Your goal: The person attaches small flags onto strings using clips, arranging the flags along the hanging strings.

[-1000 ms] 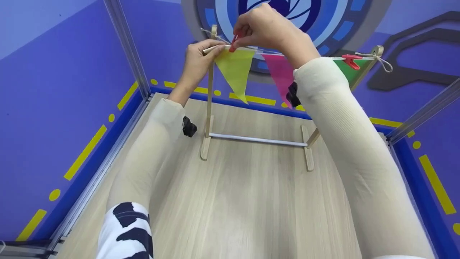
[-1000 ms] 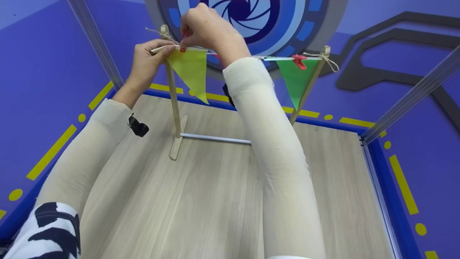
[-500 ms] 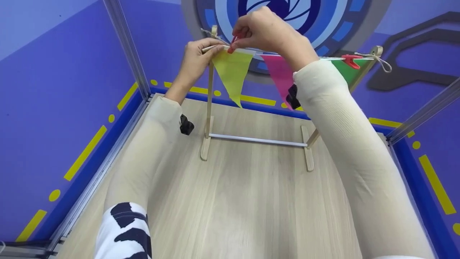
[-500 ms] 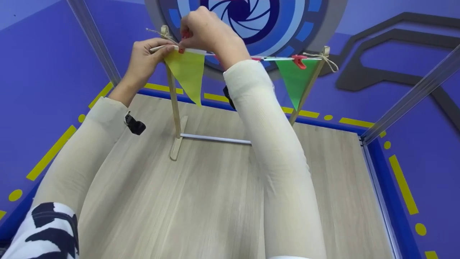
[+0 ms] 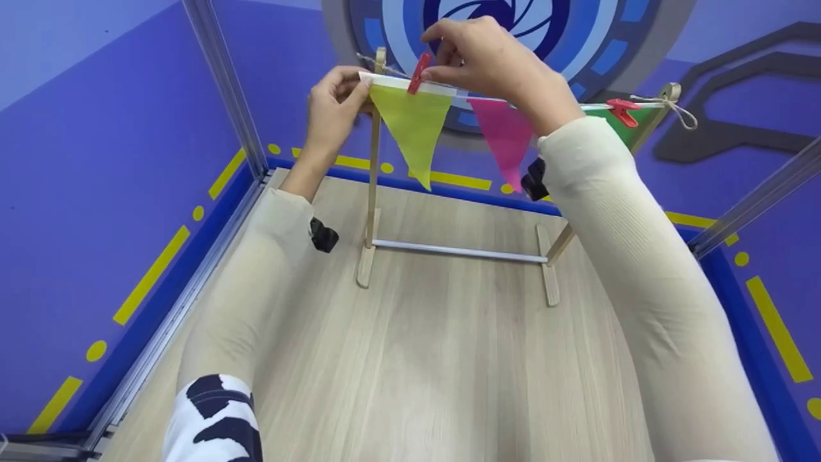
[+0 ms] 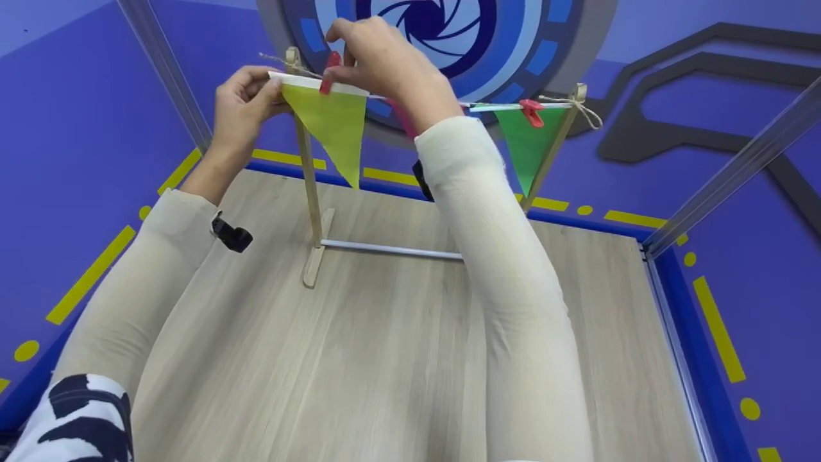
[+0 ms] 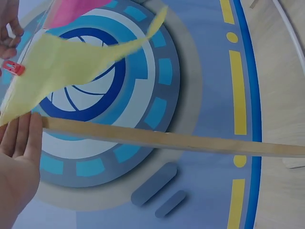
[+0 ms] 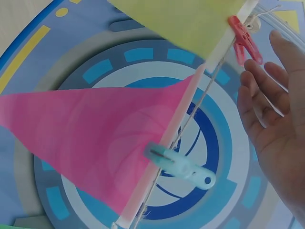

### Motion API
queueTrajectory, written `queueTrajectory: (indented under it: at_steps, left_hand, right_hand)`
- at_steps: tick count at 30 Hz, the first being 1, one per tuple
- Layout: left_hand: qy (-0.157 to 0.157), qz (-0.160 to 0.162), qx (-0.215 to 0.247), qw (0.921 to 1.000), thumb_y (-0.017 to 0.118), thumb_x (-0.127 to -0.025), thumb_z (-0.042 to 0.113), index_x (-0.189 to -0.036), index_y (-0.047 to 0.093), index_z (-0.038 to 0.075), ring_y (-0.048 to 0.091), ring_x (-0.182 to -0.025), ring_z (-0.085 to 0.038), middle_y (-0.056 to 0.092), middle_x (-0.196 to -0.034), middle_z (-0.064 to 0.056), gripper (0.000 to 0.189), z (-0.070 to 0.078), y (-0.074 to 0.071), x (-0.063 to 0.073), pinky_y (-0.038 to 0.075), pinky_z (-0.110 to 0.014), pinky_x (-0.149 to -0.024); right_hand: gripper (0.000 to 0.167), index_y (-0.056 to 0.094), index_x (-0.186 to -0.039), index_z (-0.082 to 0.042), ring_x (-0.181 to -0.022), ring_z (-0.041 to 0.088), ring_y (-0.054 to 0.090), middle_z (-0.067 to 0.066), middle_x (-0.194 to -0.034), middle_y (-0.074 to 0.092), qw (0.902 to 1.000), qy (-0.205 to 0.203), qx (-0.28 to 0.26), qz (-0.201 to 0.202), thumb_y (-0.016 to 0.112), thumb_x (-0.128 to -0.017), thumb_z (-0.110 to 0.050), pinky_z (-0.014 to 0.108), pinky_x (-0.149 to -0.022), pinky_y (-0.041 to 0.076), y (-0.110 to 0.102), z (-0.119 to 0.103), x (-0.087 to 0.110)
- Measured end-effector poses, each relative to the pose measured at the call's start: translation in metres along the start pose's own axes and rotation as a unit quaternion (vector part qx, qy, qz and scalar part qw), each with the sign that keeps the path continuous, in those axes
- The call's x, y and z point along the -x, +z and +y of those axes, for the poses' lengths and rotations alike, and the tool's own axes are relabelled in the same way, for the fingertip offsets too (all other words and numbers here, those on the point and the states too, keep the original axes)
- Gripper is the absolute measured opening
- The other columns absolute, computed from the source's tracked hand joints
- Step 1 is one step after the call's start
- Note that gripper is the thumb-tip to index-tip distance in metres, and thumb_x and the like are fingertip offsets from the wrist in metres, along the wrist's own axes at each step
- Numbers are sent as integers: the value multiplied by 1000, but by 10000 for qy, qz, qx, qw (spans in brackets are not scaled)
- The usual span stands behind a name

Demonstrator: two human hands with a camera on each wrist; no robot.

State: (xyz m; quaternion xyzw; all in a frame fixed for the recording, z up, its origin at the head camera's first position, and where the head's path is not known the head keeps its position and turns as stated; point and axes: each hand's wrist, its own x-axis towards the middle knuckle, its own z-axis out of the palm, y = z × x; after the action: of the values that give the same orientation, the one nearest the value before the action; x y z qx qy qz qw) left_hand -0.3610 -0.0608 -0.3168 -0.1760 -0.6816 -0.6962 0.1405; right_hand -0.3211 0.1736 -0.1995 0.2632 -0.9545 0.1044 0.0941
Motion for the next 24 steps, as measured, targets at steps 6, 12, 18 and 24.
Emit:
queueTrajectory:
  at_steps: [6, 12, 18, 24]
  left_hand:
    - [101, 233, 202, 9995, 56, -105, 12, -118, 64, -2, 69, -103, -29, 70, -113, -20, 21, 3, -11, 17, 57, -34, -92]
    - [243, 117, -111, 9996, 49, -107, 7, -120, 61, -10, 67, -107, -28, 66, -121, -27, 25, 21, -14, 47, 54, -38, -98]
    - [215, -99, -419, 9988, 48, -106, 6, -123, 61, -10, 65, -111, -27, 65, -124, -25, 26, 13, -18, 63, 52, -40, -101]
    - [367, -449, -1041, 9929, 51, -107, 13, -127, 63, 0, 63, -118, -20, 67, -127, -14, 26, -11, -23, 78, 49, -34, -104]
  right_hand:
    - [50, 52, -148, -16, -104, 18, 59, 8, -122, 65, 9992, -152, -51, 367, 55, -104, -40, 32, -97, 53, 2, -1, 19]
    - [42, 58, -140, -10, -113, 22, 60, 9, -122, 64, 9962, -546, -178, 653, 57, -105, -33, 37, -98, 51, 10, -1, 46]
    - [40, 60, -138, -7, -122, 27, 58, 12, -130, 64, 9939, -695, -282, 809, 58, -105, -30, 43, -102, 50, 19, 8, 76]
    - [43, 60, -138, -5, -128, 32, 53, 14, -137, 61, 9907, -897, -184, 1003, 63, -102, -29, 48, -106, 46, 43, 16, 104]
